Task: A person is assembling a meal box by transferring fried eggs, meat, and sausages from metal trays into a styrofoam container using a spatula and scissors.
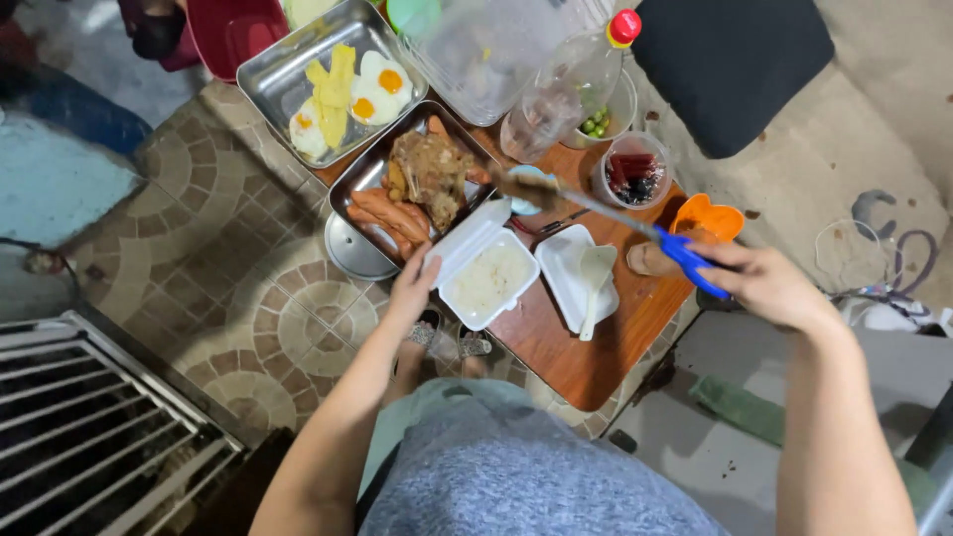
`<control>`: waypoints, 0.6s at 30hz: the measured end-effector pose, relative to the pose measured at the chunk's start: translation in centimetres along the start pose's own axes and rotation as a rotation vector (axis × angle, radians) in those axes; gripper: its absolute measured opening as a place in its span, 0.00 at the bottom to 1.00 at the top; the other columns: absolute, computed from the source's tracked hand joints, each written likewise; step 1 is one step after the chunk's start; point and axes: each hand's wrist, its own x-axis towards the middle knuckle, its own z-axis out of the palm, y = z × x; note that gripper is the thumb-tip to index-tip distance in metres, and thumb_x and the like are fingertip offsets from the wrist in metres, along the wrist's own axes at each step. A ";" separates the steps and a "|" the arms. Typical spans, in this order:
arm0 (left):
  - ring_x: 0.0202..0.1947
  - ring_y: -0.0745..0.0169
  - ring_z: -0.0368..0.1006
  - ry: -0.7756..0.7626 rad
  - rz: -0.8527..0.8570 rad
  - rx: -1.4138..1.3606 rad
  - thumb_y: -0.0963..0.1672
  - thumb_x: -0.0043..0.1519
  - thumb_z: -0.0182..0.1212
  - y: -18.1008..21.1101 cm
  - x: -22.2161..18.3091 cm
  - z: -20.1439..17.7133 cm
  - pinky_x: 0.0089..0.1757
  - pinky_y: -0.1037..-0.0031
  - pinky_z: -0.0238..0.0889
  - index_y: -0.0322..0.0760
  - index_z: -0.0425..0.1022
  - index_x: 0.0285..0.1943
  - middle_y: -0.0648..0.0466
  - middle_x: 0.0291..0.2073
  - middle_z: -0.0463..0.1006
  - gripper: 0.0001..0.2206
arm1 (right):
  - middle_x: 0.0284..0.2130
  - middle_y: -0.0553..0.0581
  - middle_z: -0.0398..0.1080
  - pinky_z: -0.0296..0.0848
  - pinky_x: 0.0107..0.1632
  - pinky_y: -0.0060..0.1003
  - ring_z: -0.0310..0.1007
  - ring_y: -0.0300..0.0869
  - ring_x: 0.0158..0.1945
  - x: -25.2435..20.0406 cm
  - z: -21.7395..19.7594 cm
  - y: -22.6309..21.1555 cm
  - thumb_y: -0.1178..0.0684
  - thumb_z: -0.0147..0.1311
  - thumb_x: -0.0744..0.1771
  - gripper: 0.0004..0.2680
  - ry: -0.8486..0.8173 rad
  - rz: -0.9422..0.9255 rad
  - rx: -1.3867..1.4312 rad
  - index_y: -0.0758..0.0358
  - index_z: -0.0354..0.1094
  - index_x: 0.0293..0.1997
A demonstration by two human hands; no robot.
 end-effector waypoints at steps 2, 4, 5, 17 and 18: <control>0.73 0.51 0.55 0.025 -0.049 -0.046 0.56 0.62 0.50 1.3 -0.8 0.0 0.66 0.54 0.53 0.50 0.57 0.76 0.52 0.75 0.57 0.32 | 0.55 0.43 0.76 0.61 0.60 0.31 0.70 0.37 0.53 0.3 -0.6 1.9 0.53 0.58 0.66 0.16 -0.038 0.071 0.016 0.48 0.74 0.62; 0.74 0.51 0.54 0.079 -0.103 -0.031 0.60 0.59 0.49 2.5 -1.4 0.2 0.67 0.56 0.48 0.53 0.61 0.75 0.53 0.74 0.60 0.33 | 0.61 0.41 0.74 0.64 0.66 0.30 0.70 0.32 0.58 2.4 -0.3 5.3 0.54 0.59 0.64 0.17 -0.213 -0.022 -0.008 0.51 0.75 0.61; 0.74 0.51 0.54 0.083 -0.105 -0.032 0.60 0.59 0.49 2.8 -1.7 0.3 0.67 0.56 0.48 0.53 0.61 0.75 0.53 0.74 0.60 0.33 | 0.61 0.41 0.74 0.64 0.66 0.30 0.70 0.32 0.58 3.3 0.3 5.8 0.54 0.59 0.64 0.17 -0.217 -0.025 -0.010 0.51 0.75 0.61; 0.71 0.44 0.57 0.204 -0.038 0.000 0.60 0.65 0.55 1.6 -2.1 1.3 0.67 0.60 0.51 0.55 0.68 0.71 0.39 0.69 0.65 0.27 | 0.28 0.60 0.77 0.79 0.32 0.38 0.75 0.45 0.33 15.6 9.4 7.0 0.51 0.62 0.63 0.12 -0.308 -0.131 -0.098 0.56 0.81 0.50; 0.72 0.43 0.56 0.203 -0.026 -0.004 0.59 0.66 0.55 1.8 -2.3 1.5 0.67 0.59 0.50 0.54 0.68 0.72 0.37 0.69 0.65 0.27 | 0.31 0.60 0.78 0.79 0.37 0.42 0.77 0.46 0.36 16.6 9.8 7.2 0.46 0.63 0.62 0.13 -0.281 -0.174 -0.211 0.51 0.80 0.50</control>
